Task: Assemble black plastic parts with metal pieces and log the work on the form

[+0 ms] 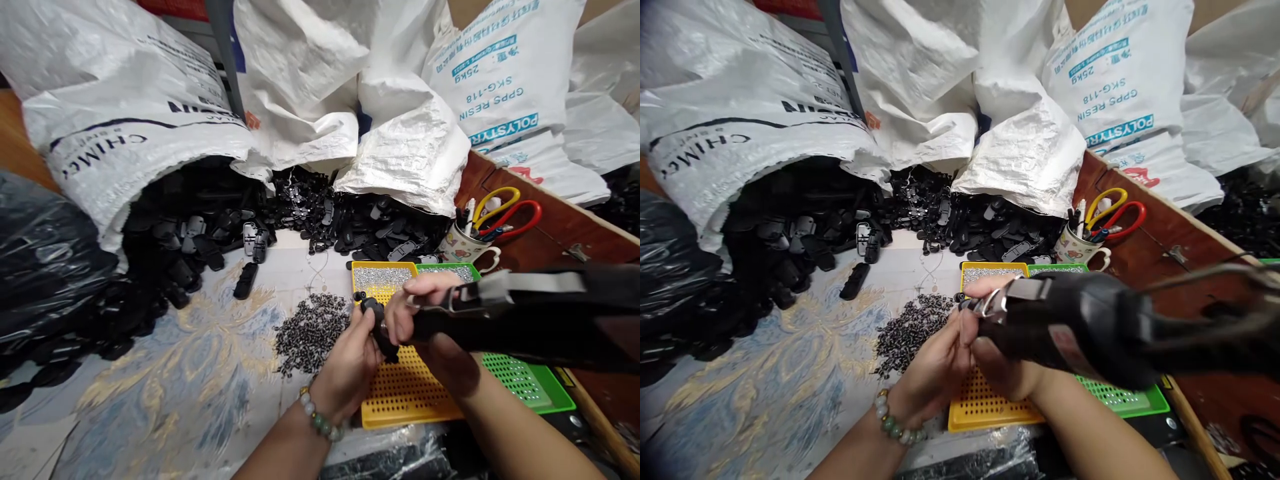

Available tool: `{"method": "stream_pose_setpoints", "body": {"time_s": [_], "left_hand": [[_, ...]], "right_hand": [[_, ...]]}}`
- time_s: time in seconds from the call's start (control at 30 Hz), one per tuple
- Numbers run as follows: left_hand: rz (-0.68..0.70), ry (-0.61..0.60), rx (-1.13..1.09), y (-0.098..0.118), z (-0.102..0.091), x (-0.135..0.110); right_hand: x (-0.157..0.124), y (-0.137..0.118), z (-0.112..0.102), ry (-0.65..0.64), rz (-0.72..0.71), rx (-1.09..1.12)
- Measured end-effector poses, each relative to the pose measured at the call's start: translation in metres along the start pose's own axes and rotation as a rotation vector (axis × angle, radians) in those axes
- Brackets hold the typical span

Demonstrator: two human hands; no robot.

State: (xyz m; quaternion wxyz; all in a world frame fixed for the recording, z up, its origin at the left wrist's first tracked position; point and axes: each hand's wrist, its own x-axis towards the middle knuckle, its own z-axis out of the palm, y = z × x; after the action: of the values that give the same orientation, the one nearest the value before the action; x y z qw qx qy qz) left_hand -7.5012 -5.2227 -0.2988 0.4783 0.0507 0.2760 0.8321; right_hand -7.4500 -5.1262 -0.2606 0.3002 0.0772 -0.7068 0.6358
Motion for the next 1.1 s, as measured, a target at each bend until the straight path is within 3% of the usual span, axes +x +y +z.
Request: {"method": "stream_pose_setpoints", "body": {"time_s": [0.13, 0.2, 0.4, 0.53, 0.63, 0.77, 0.87, 0.97, 1.1], "left_hand": [[-0.056, 0.020, 0.138, -0.003, 0.001, -0.002], [-0.070, 0.024, 0.216, -0.003, -0.002, -0.002], [-0.031, -0.001, 0.122, -0.002, -0.008, 0.001], [-0.054, 0.018, 0.111, 0.001, -0.006, 0.000], [-0.085, 0.008, 0.131, 0.002, -0.002, -0.003], [-0.089, 0.034, 0.231, 0.004, -0.001, -0.004], [0.035, 0.117, 0.337, 0.012, -0.005, -0.003], [0.271, 0.181, 0.397, 0.025, -0.014, 0.001], [0.500, 0.243, 0.407, 0.039, -0.016, 0.005]], "right_hand": [[0.005, -0.008, -0.002, -0.076, -0.050, 0.171], [0.007, -0.008, -0.002, -0.035, -0.059, 0.197], [0.018, -0.008, -0.009, 0.305, -0.096, 0.108], [0.028, -0.003, -0.021, 0.494, -0.023, -0.132], [0.029, 0.000, -0.023, 0.456, 0.064, -0.301], [0.028, 0.003, -0.020, 0.437, 0.001, -0.318], [0.031, 0.011, -0.021, 0.473, -0.005, -0.306], [0.035, 0.015, -0.029, 0.468, 0.069, -0.338], [0.011, -0.010, -0.052, 0.445, 0.082, -0.492]]}}
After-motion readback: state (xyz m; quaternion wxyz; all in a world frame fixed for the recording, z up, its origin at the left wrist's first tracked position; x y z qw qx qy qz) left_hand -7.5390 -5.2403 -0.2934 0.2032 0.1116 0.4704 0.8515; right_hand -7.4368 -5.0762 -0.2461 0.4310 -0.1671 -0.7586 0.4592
